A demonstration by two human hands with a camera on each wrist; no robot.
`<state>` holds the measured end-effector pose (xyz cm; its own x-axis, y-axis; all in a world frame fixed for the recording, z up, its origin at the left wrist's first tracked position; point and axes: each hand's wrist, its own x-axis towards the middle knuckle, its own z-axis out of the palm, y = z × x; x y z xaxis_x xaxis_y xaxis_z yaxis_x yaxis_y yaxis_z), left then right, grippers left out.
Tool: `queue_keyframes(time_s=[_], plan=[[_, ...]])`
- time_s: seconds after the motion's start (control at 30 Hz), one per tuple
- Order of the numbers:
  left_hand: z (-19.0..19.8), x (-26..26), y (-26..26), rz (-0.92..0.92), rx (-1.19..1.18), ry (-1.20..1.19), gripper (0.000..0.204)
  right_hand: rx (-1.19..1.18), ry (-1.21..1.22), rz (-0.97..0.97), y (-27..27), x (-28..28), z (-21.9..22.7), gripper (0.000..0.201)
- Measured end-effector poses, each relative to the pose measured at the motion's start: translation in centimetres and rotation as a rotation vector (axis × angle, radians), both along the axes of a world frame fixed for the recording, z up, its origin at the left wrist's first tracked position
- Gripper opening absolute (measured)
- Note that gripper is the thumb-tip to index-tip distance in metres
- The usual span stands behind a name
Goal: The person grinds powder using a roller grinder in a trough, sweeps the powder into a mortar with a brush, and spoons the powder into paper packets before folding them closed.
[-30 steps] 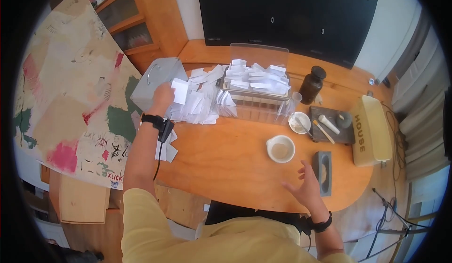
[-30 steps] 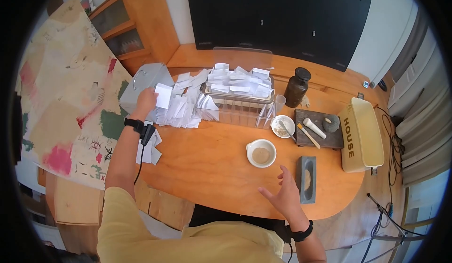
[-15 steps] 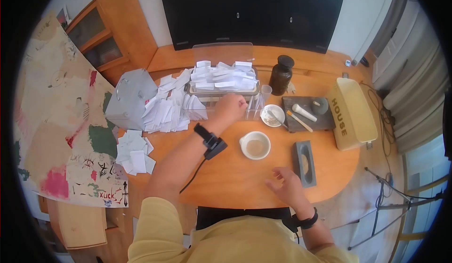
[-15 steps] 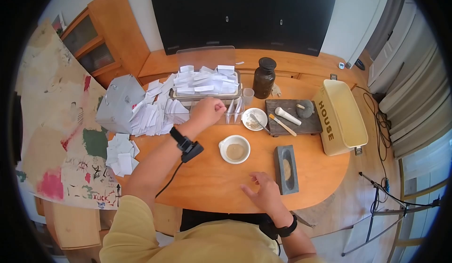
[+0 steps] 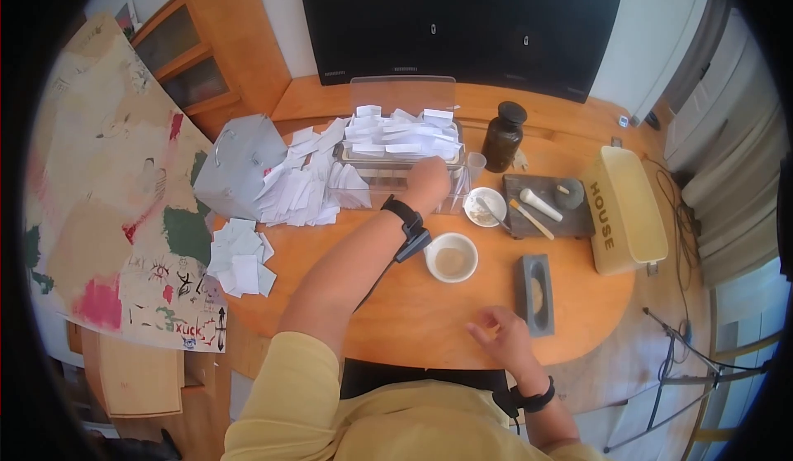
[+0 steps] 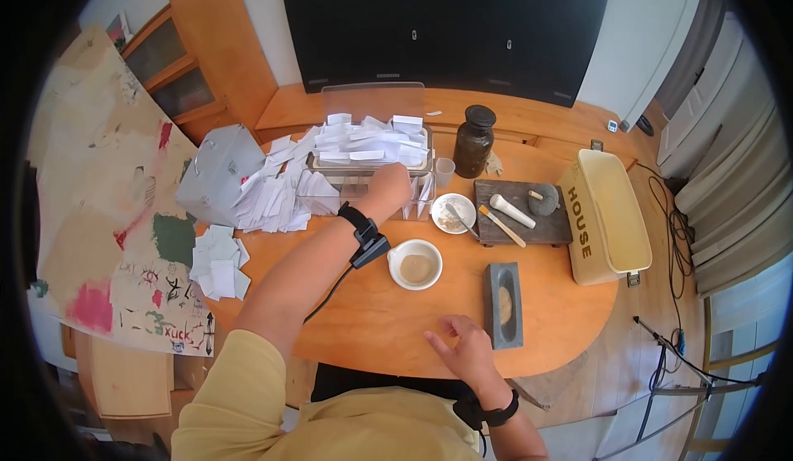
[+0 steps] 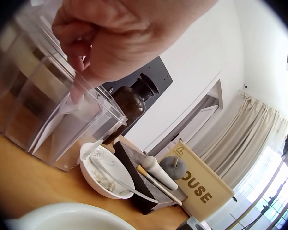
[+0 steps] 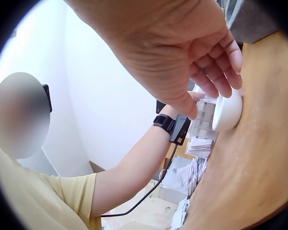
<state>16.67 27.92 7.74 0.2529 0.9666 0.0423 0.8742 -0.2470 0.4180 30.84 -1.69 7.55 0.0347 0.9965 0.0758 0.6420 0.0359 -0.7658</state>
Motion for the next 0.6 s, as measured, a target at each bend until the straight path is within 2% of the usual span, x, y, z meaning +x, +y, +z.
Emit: queue_keyframes(time_s=[0.13,0.23,0.33,0.43,0.53,0.6], plan=[[2.3,0.3,-1.4,0.077,0.022,-0.054,0.017,0.008,0.005,0.013,0.2,-0.1,0.3,0.028],[2.7,-1.1,-0.7,0.1,0.174,-0.172,0.019,0.021,-0.014,0.039,0.9,-0.2,0.8,0.032],[6.6,-3.9,-3.1,0.123,0.069,-0.44,0.023,0.251,-0.152,0.046,2.7,-0.6,2.2,0.044],[7.3,-6.5,-5.8,0.007,-0.082,-0.708,0.022,0.38,-0.23,0.002,5.3,-1.8,4.2,0.065],[8.5,-7.4,-10.1,-0.066,-0.358,-0.761,0.019,0.5,-0.26,-0.043,7.7,-3.3,5.9,0.076],[7.1,-7.7,-11.9,-0.092,-0.471,-0.783,0.02,0.502,-0.283,-0.032,8.1,-3.8,6.2,0.079]])
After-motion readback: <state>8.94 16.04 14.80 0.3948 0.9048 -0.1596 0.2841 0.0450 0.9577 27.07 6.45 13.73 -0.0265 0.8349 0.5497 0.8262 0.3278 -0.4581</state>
